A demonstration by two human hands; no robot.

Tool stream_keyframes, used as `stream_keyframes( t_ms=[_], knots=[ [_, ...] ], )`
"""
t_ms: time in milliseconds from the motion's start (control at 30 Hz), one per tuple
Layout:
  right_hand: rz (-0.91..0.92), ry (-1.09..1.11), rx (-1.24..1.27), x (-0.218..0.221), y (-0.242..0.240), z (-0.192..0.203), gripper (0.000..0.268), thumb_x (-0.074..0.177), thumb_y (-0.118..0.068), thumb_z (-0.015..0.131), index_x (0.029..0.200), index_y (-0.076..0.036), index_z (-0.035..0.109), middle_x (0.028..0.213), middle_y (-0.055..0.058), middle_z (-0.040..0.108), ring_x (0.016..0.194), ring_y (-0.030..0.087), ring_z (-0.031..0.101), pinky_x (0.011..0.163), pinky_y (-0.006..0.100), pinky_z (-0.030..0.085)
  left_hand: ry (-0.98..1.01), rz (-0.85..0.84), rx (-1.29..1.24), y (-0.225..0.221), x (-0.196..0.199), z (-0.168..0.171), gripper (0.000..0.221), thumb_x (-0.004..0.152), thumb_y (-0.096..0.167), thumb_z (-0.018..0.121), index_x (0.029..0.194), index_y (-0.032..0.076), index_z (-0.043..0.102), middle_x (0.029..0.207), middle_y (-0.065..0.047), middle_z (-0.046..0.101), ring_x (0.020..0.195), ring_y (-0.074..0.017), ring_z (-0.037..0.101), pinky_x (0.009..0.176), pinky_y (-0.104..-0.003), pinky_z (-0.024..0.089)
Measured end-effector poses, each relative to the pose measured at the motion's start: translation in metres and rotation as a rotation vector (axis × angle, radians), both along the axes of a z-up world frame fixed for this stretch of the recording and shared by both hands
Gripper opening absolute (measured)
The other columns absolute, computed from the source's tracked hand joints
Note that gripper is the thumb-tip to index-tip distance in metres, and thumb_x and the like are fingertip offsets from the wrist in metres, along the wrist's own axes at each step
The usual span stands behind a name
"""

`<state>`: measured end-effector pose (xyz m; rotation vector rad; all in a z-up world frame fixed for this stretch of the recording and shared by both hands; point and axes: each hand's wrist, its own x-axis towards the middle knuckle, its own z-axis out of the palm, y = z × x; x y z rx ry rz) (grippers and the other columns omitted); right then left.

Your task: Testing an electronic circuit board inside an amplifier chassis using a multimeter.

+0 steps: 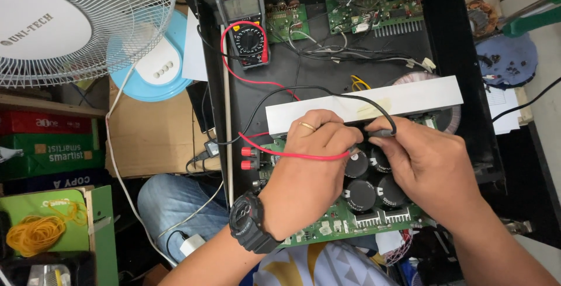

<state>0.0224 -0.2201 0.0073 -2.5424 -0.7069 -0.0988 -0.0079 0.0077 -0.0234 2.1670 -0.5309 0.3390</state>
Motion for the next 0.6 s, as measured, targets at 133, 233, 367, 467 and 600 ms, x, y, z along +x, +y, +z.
stream_keyframes(
  t_ms=[133,233,367,467,600],
  knots=[
    [-0.033,0.024,0.007,-0.0018,-0.0012,-0.0029,0.017,0.117,-0.015,0.073,0.133,-0.014,0.078,0.074,-0.001,0.066,0.061,0.016,0.06,0.065,0.034,0.051,-0.005,-0.009,-0.003,0.0005,-0.0005,-0.0006,0.03,0.102,-0.009,0.064,0.127,0.005,0.07,0.117,-0.008,0.077,0.125,-0.0382,0.063,0.107,-0.056,0.051],
    [-0.02,0.008,0.012,-0.0016,-0.0014,-0.0033,0.017,0.117,-0.012,0.072,0.134,-0.012,0.076,0.085,-0.001,0.071,0.067,0.016,0.063,0.068,0.035,0.053,-0.002,-0.018,-0.02,0.0016,-0.0002,0.0012,0.03,0.101,-0.01,0.063,0.127,0.005,0.069,0.118,-0.008,0.077,0.124,-0.038,0.062,0.107,-0.056,0.051],
    [0.04,-0.033,0.022,-0.0014,-0.0028,-0.0056,0.029,0.116,-0.006,0.069,0.145,-0.005,0.072,0.127,0.003,0.084,0.092,0.018,0.08,0.081,0.037,0.063,-0.005,-0.015,-0.015,0.0008,-0.0004,-0.0011,0.029,0.102,-0.01,0.064,0.126,0.004,0.07,0.118,-0.008,0.078,0.126,-0.0387,0.063,0.108,-0.057,0.051],
    [0.03,-0.03,0.008,-0.0025,-0.0049,-0.0075,0.027,0.116,-0.008,0.07,0.143,-0.007,0.073,0.125,0.002,0.085,0.084,0.018,0.077,0.078,0.037,0.061,-0.004,-0.022,-0.031,0.0018,-0.0008,0.0008,0.029,0.102,-0.01,0.065,0.127,0.004,0.069,0.117,-0.008,0.076,0.125,-0.038,0.062,0.107,-0.056,0.052],
    [0.045,-0.032,0.013,-0.002,-0.0043,-0.0073,0.03,0.116,-0.005,0.07,0.146,-0.006,0.071,0.128,0.003,0.084,0.088,0.017,0.079,0.079,0.037,0.063,-0.002,-0.023,-0.041,0.0017,-0.0003,0.0004,0.032,0.1,-0.012,0.063,0.127,0.004,0.069,0.117,-0.008,0.076,0.125,-0.0378,0.062,0.106,-0.056,0.052]
  ],
)
